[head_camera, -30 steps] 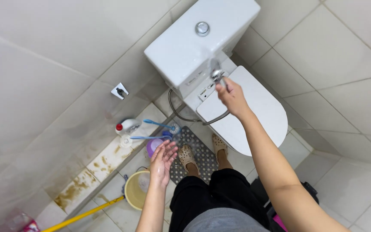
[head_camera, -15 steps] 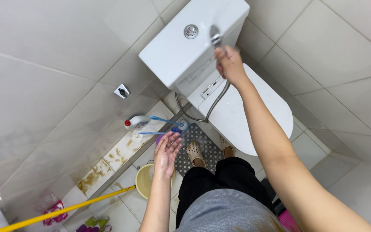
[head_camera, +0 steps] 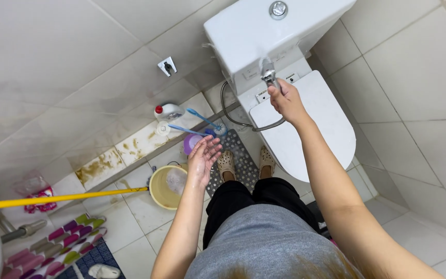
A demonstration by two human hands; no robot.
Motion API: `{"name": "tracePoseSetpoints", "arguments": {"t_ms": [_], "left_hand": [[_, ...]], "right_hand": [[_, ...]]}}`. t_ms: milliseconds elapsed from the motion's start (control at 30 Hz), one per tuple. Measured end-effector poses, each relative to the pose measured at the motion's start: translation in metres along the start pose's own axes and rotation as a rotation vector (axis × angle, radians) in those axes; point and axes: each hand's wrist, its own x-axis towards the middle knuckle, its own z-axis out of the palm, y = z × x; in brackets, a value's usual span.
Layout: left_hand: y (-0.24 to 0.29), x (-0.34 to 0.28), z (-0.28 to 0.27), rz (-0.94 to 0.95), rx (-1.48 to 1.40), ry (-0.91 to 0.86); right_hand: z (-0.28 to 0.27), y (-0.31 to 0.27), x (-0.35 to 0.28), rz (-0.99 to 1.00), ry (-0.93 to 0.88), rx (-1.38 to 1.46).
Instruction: Wiping down and cleaning the exterior of a toilet with a cloth in a bathroom.
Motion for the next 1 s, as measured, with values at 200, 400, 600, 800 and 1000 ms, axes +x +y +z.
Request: {"name": "tracePoseSetpoints", "arguments": {"t_ms": [200,400,600,800,1000], "left_hand": [[-0.005,0.005,-0.033,-0.037,-0.044,0.053],[-0.012,0.012,-0.047,-0.029,-0.108,0.032],[-0.015,0.013,-0.061,-0.036,-0.139,0.040],[-0.007,0.007,-0.101,-0.013,-0.193,0.138],[-0.040,-0.013,-0.182,0.001,-0.382,0.324]], "right_hand": [[0.030,-0.004,-0.001,0.015,-0.010,-0.199],[0.098,-0.027,0.001,-0.009,0.019,-0.680],[0.149,-0.028,0.012,-0.045,0.033,-0.876],[0.168,0.010,0.033,0.142,0.012,-0.976],[0.181,0.048,0.040,0.154,0.040,-0.958]]}}
